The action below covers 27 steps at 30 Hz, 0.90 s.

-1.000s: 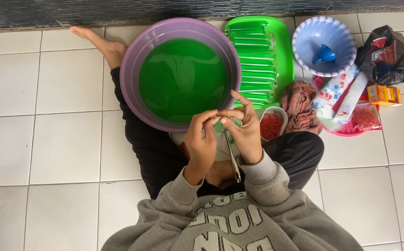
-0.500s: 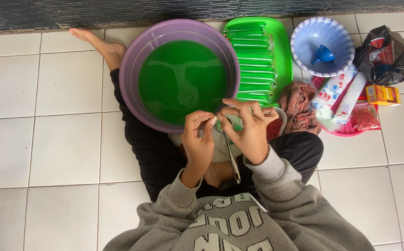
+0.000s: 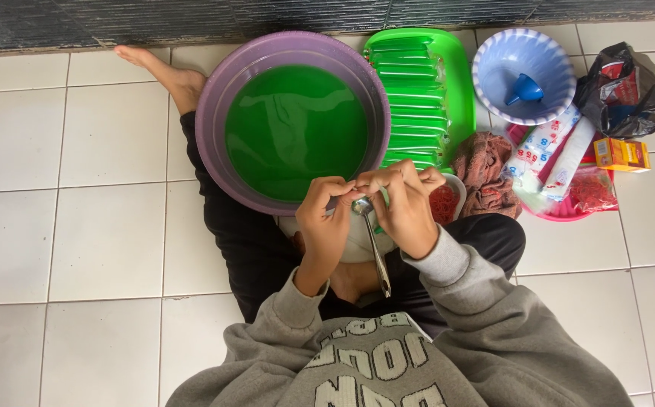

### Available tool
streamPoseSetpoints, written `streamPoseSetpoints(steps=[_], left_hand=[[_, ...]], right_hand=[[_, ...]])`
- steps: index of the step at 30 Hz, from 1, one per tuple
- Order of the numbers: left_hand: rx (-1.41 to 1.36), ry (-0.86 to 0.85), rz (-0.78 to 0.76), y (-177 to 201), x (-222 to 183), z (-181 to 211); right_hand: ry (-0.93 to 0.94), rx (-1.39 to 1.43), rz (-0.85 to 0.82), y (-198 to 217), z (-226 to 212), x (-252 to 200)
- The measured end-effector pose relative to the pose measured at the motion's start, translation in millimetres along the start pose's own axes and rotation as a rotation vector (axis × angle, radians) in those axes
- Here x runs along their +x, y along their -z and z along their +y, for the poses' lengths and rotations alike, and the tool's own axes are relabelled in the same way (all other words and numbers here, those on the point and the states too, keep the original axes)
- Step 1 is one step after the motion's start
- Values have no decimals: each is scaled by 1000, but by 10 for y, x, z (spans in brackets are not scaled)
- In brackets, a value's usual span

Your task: The person fills small plastic sleeves with a green liquid using a ladle and funnel, then seals each sleeve by tying it with a small rubber band.

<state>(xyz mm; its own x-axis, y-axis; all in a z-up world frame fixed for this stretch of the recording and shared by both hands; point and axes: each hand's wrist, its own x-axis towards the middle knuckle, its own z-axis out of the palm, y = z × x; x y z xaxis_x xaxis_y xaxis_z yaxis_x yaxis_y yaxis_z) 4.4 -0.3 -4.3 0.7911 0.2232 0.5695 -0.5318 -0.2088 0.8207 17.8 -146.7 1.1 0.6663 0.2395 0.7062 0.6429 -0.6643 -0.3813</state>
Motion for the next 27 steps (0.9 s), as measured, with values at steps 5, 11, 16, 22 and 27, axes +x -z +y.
streamPoseSetpoints(steps=[5, 11, 16, 22, 27], left_hand=[[5, -65, 68, 1, 32, 20], [-85, 53, 51, 46, -2, 80], [-316, 231, -39, 52, -66, 64], [-423, 378, -103, 55, -94, 87], [-204, 208, 1, 82, -34, 159]], right_hand=[[137, -199, -87, 311, -305, 236], [185, -73, -241, 314, -27, 108], [180, 531, -310, 450, 38, 221], [-58, 1104, -288, 229, 166, 57], [-808, 1699, -234, 222, 20, 110]])
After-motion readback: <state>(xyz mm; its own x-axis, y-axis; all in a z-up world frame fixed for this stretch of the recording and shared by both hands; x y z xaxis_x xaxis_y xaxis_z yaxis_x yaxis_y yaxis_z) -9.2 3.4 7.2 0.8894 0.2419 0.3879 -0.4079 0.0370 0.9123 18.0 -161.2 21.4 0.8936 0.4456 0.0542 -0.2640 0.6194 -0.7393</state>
